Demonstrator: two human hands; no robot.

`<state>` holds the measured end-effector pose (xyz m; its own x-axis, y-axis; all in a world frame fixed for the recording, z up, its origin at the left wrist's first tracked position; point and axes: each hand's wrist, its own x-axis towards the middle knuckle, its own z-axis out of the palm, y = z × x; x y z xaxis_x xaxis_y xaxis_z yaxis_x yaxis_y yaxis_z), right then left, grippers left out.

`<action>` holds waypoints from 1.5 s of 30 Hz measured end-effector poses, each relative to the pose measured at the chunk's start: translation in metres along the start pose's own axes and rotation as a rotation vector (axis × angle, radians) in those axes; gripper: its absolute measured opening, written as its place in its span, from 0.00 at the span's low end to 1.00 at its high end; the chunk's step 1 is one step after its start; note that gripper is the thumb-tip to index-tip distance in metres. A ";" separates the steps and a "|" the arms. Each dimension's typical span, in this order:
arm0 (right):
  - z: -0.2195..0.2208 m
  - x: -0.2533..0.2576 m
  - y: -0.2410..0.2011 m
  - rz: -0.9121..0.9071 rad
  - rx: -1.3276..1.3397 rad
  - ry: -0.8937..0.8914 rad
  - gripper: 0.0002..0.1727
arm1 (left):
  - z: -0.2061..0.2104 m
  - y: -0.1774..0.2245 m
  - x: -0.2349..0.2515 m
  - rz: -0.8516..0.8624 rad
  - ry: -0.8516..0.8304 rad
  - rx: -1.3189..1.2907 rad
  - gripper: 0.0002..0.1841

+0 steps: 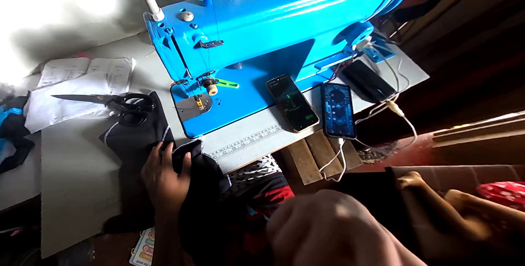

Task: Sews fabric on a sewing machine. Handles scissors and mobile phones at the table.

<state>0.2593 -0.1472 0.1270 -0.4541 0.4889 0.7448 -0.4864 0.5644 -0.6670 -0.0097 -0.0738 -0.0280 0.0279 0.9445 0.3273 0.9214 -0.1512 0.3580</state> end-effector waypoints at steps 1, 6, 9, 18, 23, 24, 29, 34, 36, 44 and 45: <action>-0.010 -0.010 0.008 0.022 -0.217 0.011 0.13 | 0.000 0.001 0.000 0.001 0.007 -0.005 0.34; -0.058 -0.082 0.036 0.778 -1.391 0.191 0.17 | 0.001 0.003 0.000 0.004 0.039 -0.029 0.31; -0.070 -0.112 0.034 1.073 -1.437 0.315 0.16 | 0.001 0.003 0.001 -0.007 0.023 -0.018 0.32; -0.078 -0.130 0.028 1.082 -1.445 0.264 0.18 | 0.001 0.003 0.001 -0.016 0.016 -0.001 0.33; -0.079 -0.128 0.029 1.050 -1.462 0.284 0.16 | 0.003 0.003 0.001 -0.018 0.039 -0.005 0.33; -0.079 -0.129 0.029 1.048 -1.451 0.279 0.17 | 0.003 0.003 0.001 -0.017 0.043 -0.003 0.33; -0.083 -0.123 0.033 1.042 -1.397 0.308 0.18 | 0.005 0.001 0.001 0.004 0.072 0.000 0.31; -0.108 -0.094 0.054 0.973 -1.376 0.359 0.21 | 0.006 0.003 0.001 0.006 0.095 -0.003 0.31; -0.127 -0.080 0.068 0.953 -1.379 0.360 0.21 | 0.006 0.003 0.000 0.006 0.097 -0.006 0.31; -0.181 -0.053 0.114 1.025 -1.391 0.255 0.24 | 0.007 0.003 0.000 -0.017 0.105 -0.005 0.31; -0.177 -0.053 0.109 1.012 -1.372 0.289 0.24 | 0.007 0.003 -0.001 -0.017 0.106 -0.008 0.31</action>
<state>0.3625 0.0056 0.0182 0.0589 0.9861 0.1552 0.8937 0.0172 -0.4483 -0.0039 -0.0727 -0.0332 -0.0295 0.9111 0.4111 0.9184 -0.1376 0.3710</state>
